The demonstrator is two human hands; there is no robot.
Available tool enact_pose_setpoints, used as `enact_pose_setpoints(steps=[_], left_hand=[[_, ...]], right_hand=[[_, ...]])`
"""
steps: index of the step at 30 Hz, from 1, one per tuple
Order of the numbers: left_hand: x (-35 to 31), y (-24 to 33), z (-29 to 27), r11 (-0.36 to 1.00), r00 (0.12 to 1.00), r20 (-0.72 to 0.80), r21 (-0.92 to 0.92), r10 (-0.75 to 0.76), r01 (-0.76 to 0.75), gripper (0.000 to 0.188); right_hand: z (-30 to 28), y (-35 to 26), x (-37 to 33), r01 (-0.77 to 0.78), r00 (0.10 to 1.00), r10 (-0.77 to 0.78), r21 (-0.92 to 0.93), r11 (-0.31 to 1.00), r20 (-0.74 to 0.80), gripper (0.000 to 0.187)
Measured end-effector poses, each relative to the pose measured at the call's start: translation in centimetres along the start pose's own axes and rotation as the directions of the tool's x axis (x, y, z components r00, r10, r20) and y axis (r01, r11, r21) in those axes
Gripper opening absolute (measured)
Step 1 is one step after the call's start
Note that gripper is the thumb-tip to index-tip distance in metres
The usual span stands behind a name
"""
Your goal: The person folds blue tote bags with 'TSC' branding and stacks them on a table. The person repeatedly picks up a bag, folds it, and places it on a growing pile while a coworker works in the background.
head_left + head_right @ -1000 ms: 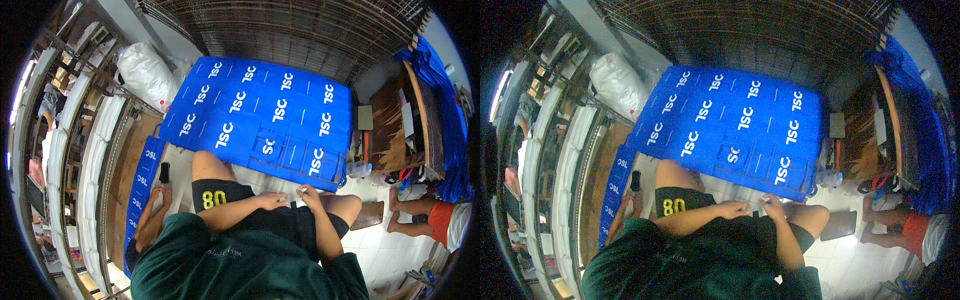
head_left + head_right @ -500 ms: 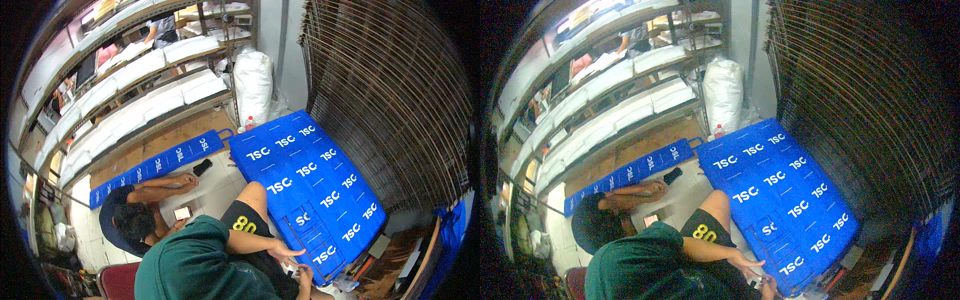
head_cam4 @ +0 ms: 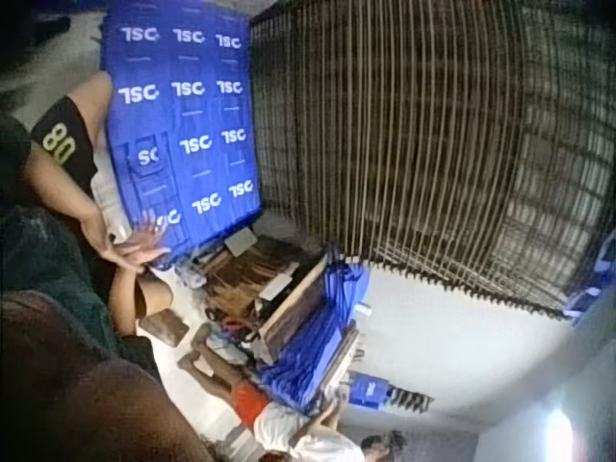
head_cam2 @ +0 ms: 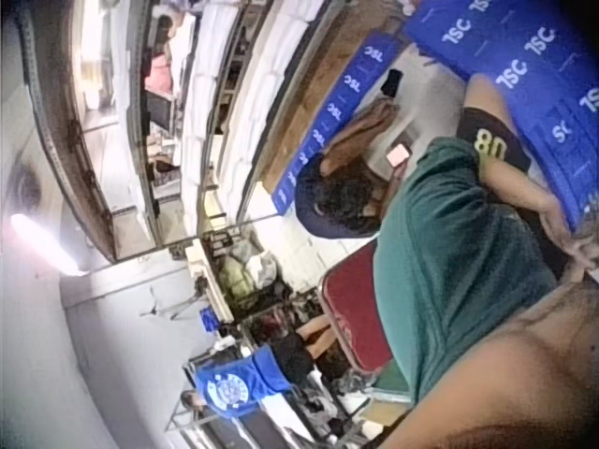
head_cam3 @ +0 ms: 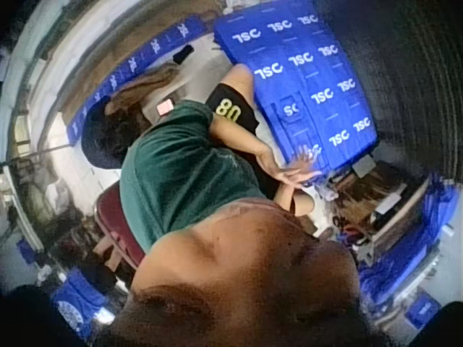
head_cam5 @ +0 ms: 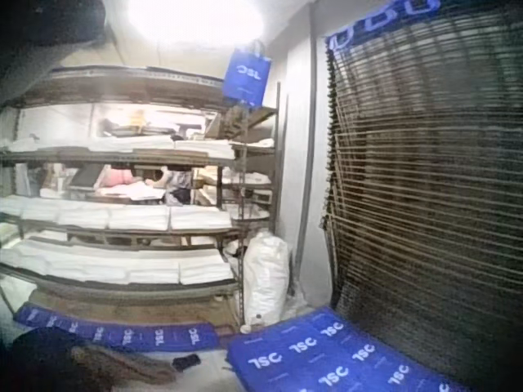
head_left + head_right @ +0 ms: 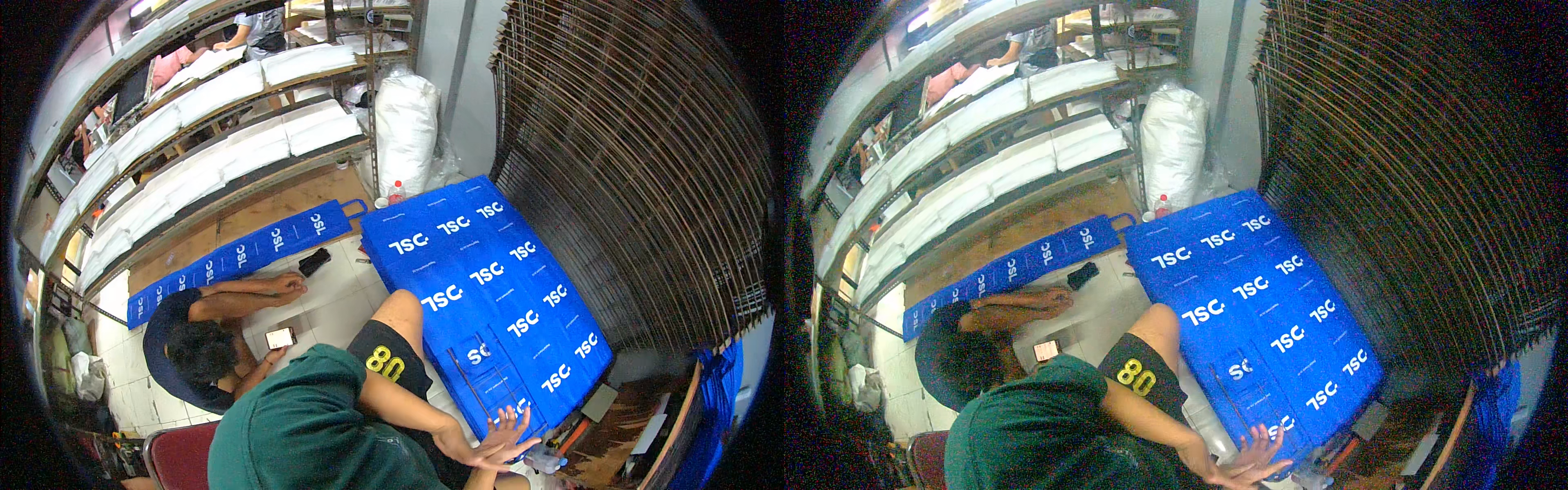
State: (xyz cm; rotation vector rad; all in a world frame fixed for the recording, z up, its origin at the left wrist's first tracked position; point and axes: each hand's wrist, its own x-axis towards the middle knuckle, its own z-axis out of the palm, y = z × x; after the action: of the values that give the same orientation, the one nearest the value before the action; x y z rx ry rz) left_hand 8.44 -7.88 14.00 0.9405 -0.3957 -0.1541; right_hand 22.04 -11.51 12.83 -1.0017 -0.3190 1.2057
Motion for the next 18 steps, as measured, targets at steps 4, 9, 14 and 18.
enact_pose_setpoints(steps=[4,9,14,18], left_hand=[[1.2,-0.5,0.8,0.991,0.961,0.251,-0.027,-0.118,0.129,0.077],[1.9,-2.6,2.0,0.985,0.975,0.185,-0.103,-0.121,0.142,0.072],[0.5,0.9,2.2,0.995,0.992,-0.086,0.026,-0.09,0.092,0.092],[1.1,-0.6,0.9,0.956,0.612,-0.739,0.16,0.282,-0.248,0.09]], right_hand=[[2.3,-0.6,-1.6,0.072,0.984,-0.06,-0.064,0.995,0.168,0.084],[1.0,0.6,-1.9,-0.037,0.973,0.043,-0.031,0.999,0.228,0.082],[-2.3,2.8,0.4,-0.061,0.998,0.063,-0.239,0.969,0.002,0.071],[1.2,0.2,0.0,0.245,0.963,-0.269,-0.448,0.86,0.01,0.065]])
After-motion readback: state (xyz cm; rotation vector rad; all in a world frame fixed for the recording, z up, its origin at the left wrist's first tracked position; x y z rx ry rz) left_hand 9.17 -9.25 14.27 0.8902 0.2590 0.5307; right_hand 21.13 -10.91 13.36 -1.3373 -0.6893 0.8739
